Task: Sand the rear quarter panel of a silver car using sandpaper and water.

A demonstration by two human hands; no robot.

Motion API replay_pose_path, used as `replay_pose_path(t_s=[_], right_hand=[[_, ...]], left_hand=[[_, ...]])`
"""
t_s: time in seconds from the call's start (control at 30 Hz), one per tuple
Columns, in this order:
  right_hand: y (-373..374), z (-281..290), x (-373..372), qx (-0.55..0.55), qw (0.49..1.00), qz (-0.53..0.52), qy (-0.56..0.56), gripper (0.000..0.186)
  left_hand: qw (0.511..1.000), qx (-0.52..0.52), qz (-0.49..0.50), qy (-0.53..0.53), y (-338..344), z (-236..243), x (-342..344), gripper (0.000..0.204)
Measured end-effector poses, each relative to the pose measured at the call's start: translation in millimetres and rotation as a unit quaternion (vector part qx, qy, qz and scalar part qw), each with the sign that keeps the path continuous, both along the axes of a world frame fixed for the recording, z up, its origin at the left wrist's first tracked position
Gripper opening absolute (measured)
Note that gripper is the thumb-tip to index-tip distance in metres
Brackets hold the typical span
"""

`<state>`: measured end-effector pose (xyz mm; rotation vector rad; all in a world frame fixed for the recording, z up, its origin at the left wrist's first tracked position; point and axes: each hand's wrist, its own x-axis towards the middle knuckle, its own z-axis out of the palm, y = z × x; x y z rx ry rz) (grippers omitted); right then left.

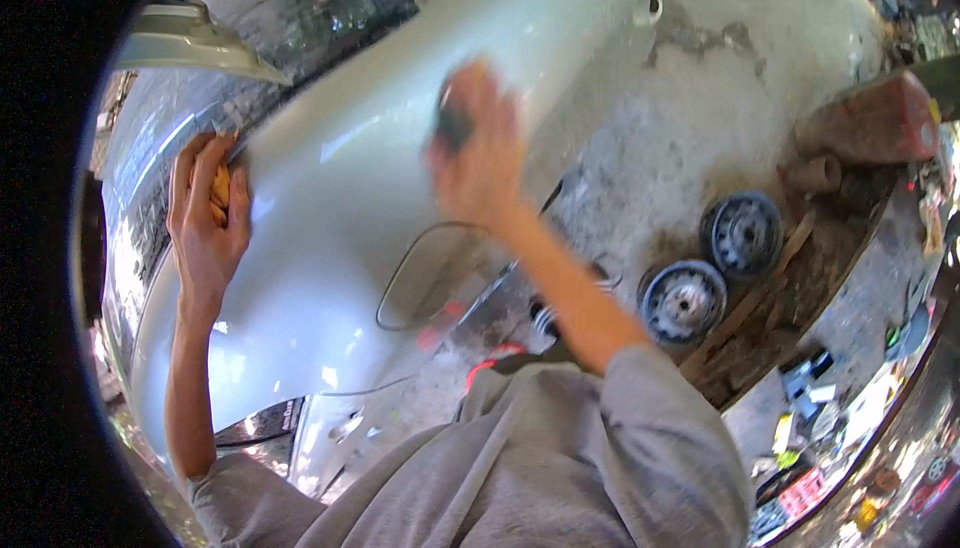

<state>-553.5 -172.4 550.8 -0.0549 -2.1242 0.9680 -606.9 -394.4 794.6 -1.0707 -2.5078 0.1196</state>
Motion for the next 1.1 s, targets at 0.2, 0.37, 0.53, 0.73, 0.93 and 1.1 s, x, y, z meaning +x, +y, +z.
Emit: replay_pose_path(t_s=[0.2,0.37,0.53,0.73,0.93,1.1], right_hand=[[3,24,-30,-0.098,0.976,-0.180,-0.068,0.061],[-83,24,62,-0.164,0.970,-0.109,-0.143,0.070],[-154,46,58,-0.255,0.944,-0.143,-0.156,0.067],[-148,55,49,-0.243,0.930,-0.163,-0.223,0.072],[-153,63,41,-0.296,0.918,-0.222,-0.146,0.070],[-173,67,43,-0.344,0.891,-0.225,-0.191,0.078]], left_hand=[[1.000,-0.004,-0.018,0.010,7,2,-5,0.027],[0.999,-0.005,-0.028,-0.022,7,1,-11,0.025],[0.998,-0.010,-0.062,-0.031,-2,-4,-23,0.024],[0.988,-0.023,-0.153,0.017,-7,2,-36,0.024],[0.985,-0.029,-0.169,0.027,1,3,-25,0.021],[0.980,-0.015,-0.200,-0.015,9,8,-8,0.014]])
